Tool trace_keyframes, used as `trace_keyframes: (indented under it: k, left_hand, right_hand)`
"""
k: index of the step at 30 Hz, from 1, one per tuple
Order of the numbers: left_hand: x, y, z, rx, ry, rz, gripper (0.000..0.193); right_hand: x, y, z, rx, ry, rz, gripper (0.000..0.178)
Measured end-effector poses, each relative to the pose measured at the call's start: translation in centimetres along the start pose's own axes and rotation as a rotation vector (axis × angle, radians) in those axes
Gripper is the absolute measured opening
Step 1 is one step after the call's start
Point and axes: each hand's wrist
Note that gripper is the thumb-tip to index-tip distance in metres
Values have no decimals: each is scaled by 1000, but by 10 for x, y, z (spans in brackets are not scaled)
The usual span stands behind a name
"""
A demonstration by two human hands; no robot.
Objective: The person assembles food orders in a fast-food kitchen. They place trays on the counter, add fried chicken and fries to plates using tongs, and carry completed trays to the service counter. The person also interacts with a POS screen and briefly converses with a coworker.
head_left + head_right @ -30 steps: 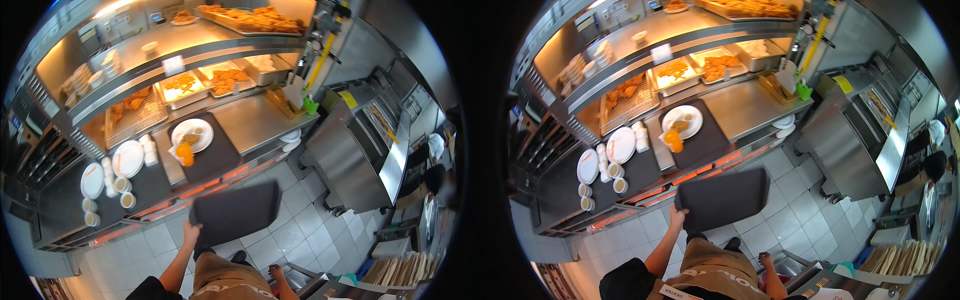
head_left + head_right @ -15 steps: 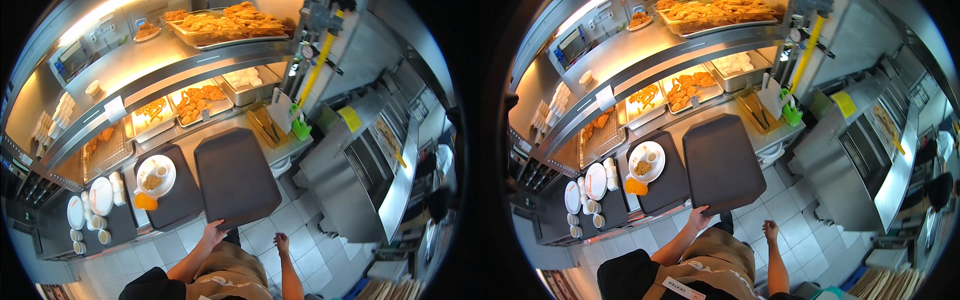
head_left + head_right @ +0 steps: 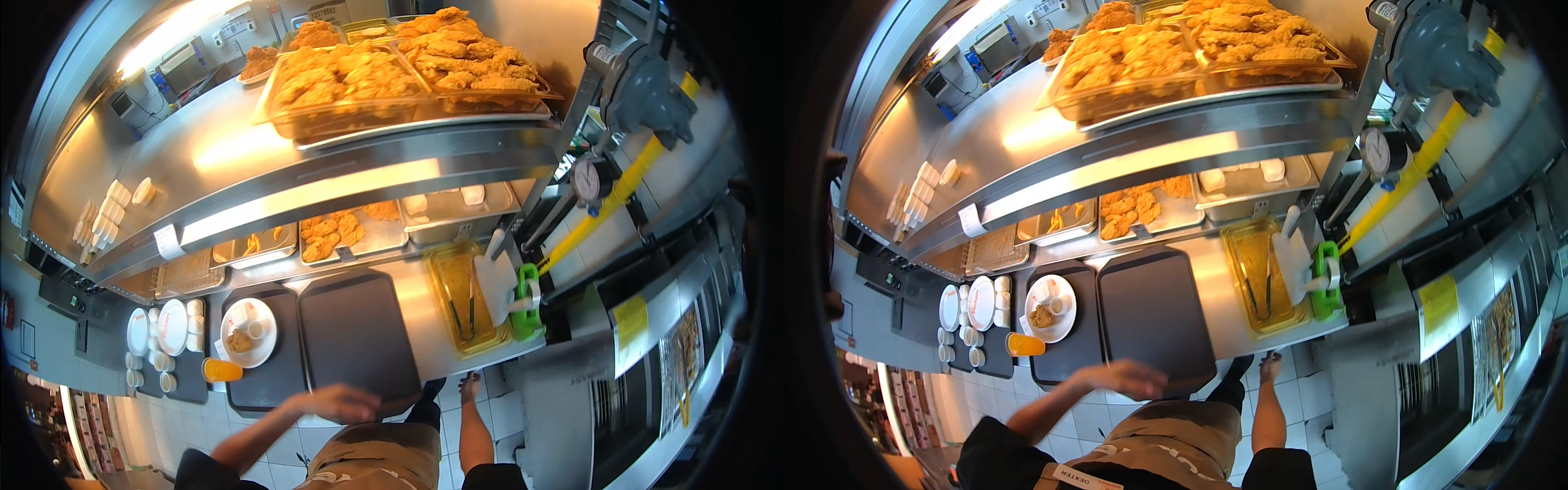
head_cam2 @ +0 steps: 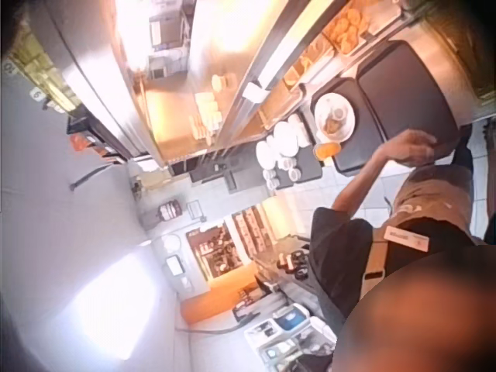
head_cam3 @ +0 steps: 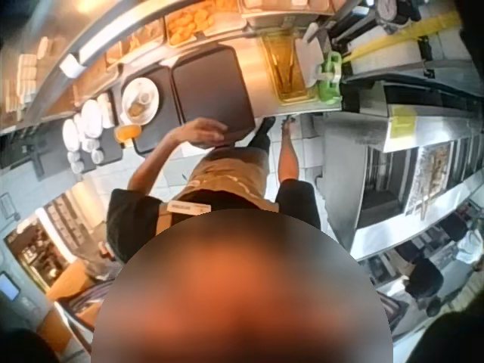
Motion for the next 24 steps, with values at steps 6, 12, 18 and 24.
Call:
trace_keyframes:
  k: [6,12,18,24]
  left_hand:
    - [-247,189,233,-932,831,301,37]
    - [-324,176,298,-929,811,491,36]
    - [-322,162,289,-895,824,341,36]
    - [-286,175,273,-882,787,111,39]
  right_hand:
    - [-22,-4,-2,474,168,213,26]
    - [5,-39,12,-178,106,-233,25]
    - [85,-10,74,-256,-16,-137,32]
    - [238,-96,152,-146,-328,86,31]
Point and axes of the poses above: each hand's wrist, its own x-axis away from the middle knuckle, its own z-axis out of the back of the hand, y = z × x, and after that the axes turned 5 degrees about -y, right-handed
